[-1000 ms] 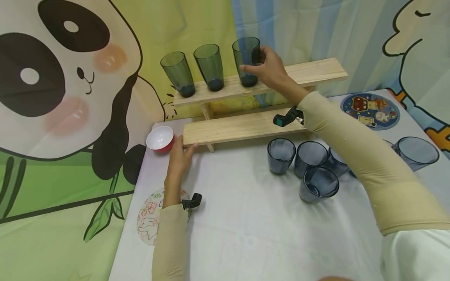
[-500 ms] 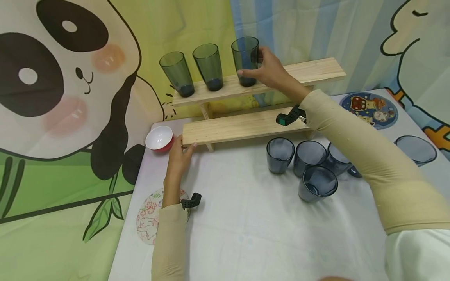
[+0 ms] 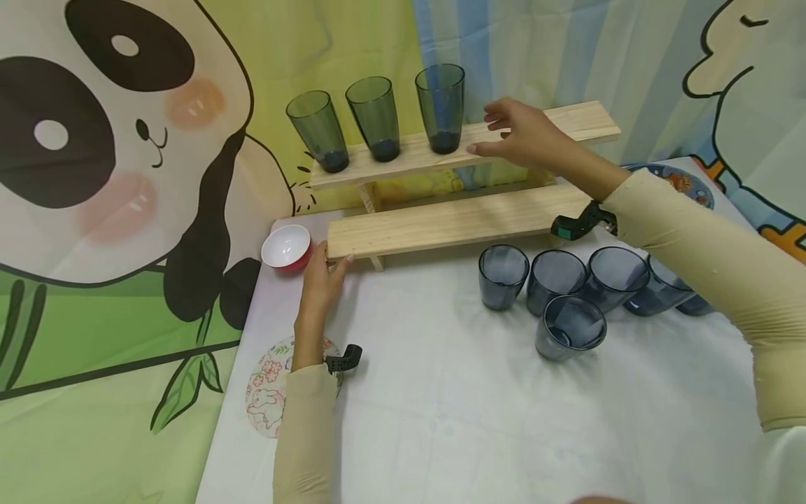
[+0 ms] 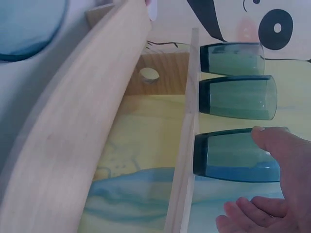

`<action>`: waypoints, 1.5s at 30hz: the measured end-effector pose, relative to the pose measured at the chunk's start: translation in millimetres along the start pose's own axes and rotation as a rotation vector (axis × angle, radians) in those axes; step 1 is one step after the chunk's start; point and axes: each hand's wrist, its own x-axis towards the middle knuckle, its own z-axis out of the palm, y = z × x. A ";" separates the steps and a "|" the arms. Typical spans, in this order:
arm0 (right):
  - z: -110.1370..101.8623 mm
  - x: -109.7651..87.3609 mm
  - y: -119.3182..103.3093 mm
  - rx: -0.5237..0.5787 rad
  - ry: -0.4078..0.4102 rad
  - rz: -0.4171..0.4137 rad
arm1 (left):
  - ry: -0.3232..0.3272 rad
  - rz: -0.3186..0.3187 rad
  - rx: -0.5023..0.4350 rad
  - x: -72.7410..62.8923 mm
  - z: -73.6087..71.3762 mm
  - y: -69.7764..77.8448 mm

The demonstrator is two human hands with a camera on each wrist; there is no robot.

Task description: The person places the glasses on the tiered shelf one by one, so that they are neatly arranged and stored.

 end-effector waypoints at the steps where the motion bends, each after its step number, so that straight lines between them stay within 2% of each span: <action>1: -1.9 -6.8 1.5 -0.007 -0.002 -0.002 | 0.000 -0.002 -0.002 0.2 0.0 0.1; 7: -13.3 -53.9 11.0 -0.029 -0.018 0.016 | -0.006 -0.010 -0.015 0.4 0.7 0.3; 13: -16.5 -107.9 19.3 -0.012 0.013 0.009 | -0.007 -0.012 -0.011 -0.1 0.1 1.0; 20: 3.3 -181.6 37.2 -0.040 0.044 0.072 | -0.011 -0.015 -0.009 -0.5 1.3 2.0; 27: 35.2 -239.1 41.6 -0.162 0.112 0.108 | -0.008 -0.002 0.003 -0.6 -0.8 0.7; 31: 51.9 -263.3 44.9 -0.230 0.196 0.117 | -0.009 0.003 -0.003 0.4 -1.0 -0.2; 34: 63.2 -278.4 48.8 -0.236 0.230 0.132 | -0.006 -0.001 -0.002 0.4 -1.5 0.3; 40: 90.0 -297.7 63.2 -0.108 0.349 0.179 | -0.005 -0.003 -0.008 0.2 -0.7 0.8; 43: 105.3 -302.1 73.2 -0.022 0.406 0.175 | -0.008 0.004 -0.012 0.0 -0.5 1.0; 45: 115.6 -302.3 79.5 0.019 0.413 0.163 | -0.003 0.002 -0.008 -0.8 -1.2 0.1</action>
